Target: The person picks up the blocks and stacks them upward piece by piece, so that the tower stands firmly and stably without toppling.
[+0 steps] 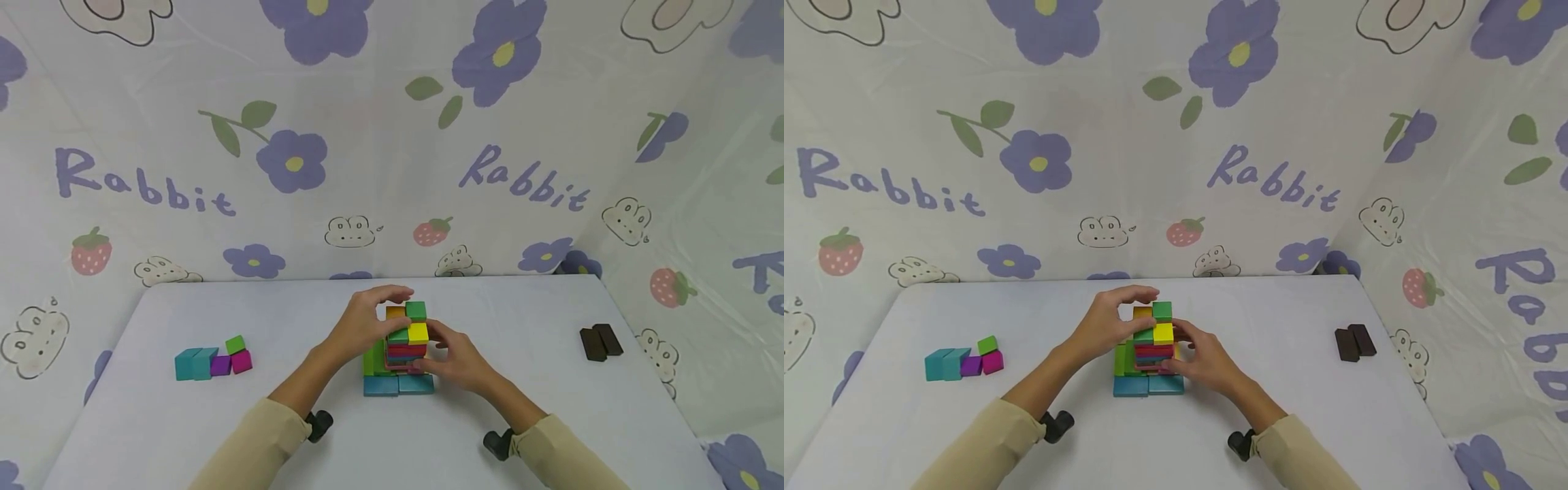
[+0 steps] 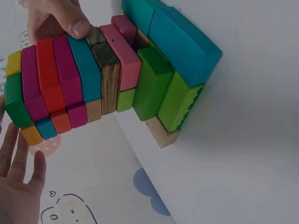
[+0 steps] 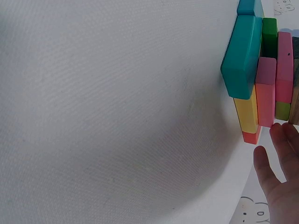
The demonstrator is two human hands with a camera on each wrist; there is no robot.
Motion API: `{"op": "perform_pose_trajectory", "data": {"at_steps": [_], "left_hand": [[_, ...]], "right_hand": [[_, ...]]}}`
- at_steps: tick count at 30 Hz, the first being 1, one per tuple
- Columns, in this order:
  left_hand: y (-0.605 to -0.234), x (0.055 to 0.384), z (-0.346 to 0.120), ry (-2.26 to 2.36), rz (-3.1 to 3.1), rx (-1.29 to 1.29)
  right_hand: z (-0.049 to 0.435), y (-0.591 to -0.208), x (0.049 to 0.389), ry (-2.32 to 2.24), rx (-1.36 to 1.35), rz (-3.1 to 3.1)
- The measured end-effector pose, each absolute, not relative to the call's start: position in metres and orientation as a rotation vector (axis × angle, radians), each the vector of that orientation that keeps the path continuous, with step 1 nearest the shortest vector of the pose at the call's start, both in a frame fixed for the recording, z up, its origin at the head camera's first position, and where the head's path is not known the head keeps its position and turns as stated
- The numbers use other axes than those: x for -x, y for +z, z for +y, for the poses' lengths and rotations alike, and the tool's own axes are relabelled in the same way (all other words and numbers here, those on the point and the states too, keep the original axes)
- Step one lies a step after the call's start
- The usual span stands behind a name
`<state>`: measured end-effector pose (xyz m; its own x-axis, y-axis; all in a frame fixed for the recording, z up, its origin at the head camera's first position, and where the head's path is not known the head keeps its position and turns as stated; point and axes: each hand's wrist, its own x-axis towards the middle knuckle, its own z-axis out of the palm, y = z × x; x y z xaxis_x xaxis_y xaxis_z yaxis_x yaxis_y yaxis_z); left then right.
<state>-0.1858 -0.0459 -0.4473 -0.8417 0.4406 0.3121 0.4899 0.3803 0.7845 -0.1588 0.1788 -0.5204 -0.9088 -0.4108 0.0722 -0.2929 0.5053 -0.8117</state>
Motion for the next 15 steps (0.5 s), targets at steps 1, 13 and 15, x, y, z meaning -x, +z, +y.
{"op": "perform_pose_trajectory", "data": {"at_steps": [1,13,15], "left_hand": [[-0.447,0.185,-0.047,-1.482,-2.566,0.863],[-0.451,0.188,-0.095,-1.441,-2.467,0.766],[-0.455,0.188,-0.112,-1.428,-2.468,0.711]], "right_hand": [[0.179,-0.52,0.159,-1.365,0.615,2.612],[0.177,-0.518,0.157,-1.361,0.588,2.604],[0.178,-0.518,0.157,-1.357,0.588,2.606]]}}
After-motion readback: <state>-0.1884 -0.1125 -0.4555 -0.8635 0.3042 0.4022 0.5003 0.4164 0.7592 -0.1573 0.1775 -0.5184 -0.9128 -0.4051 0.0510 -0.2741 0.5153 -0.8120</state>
